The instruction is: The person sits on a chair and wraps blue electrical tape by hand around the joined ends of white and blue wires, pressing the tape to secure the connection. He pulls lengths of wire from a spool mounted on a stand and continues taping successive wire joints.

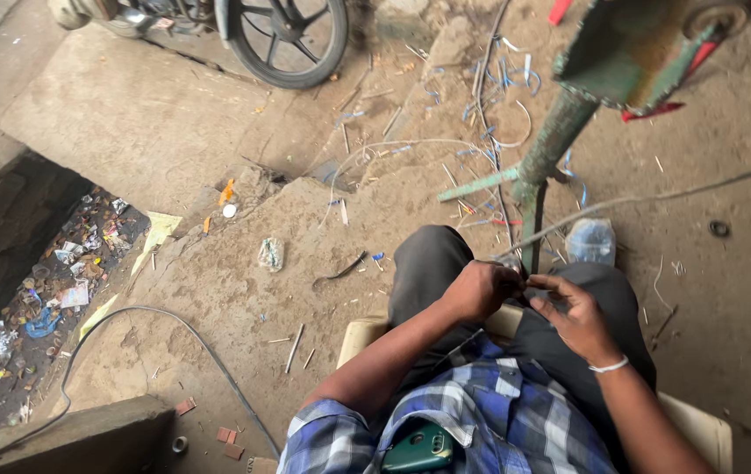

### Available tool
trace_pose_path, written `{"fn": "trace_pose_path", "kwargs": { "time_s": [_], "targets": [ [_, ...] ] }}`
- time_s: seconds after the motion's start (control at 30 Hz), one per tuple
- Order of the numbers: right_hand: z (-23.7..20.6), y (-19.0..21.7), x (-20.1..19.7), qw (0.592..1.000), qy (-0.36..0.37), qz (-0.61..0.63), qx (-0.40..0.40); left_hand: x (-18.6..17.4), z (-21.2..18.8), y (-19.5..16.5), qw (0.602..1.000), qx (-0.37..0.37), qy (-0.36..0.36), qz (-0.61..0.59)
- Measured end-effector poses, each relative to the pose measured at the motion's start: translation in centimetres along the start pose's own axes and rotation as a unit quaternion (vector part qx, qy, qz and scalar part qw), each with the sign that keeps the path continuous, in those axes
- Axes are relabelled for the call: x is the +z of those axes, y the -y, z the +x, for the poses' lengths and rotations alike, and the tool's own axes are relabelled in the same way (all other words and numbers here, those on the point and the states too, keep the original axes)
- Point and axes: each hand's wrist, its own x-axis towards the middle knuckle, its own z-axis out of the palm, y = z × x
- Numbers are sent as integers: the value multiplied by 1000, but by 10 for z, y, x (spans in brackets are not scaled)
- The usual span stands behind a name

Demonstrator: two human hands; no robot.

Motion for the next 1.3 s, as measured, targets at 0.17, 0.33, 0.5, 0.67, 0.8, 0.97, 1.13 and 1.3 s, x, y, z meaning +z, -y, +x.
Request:
{"fn": "trace_pose_path", "kwargs": {
  "time_s": [0.17,0.33,0.5,0.67,0.8,0.97,1.13,1.3],
  "targets": [
    [-8,-27,16,973,-34,221,64,-5,-4,-23,998,-26,1,-48],
    [-12,-33,20,965,-48,244,81,1,-7,-16,982,-45,-36,-178],
    [-20,-25,22,962,-88,243,86,21,-6,0,907,-112,-43,-404],
    [-21,12,18,971,-193,109,86,28,-8,5,923,-155,-28,-351],
    [-18,52,20,945,-238,-182,-131,31,-11,-1,928,-158,16,-337],
    [-16,79,24,916,-227,-271,-191,35,-10,-2,897,-202,-4,-394],
    [-16,79,22,907,-209,-293,-217,37,-12,4,878,-217,0,-427],
    [-15,78,22,911,-181,-288,-234,36,-12,10,863,-216,8,-457]
  ]
}}
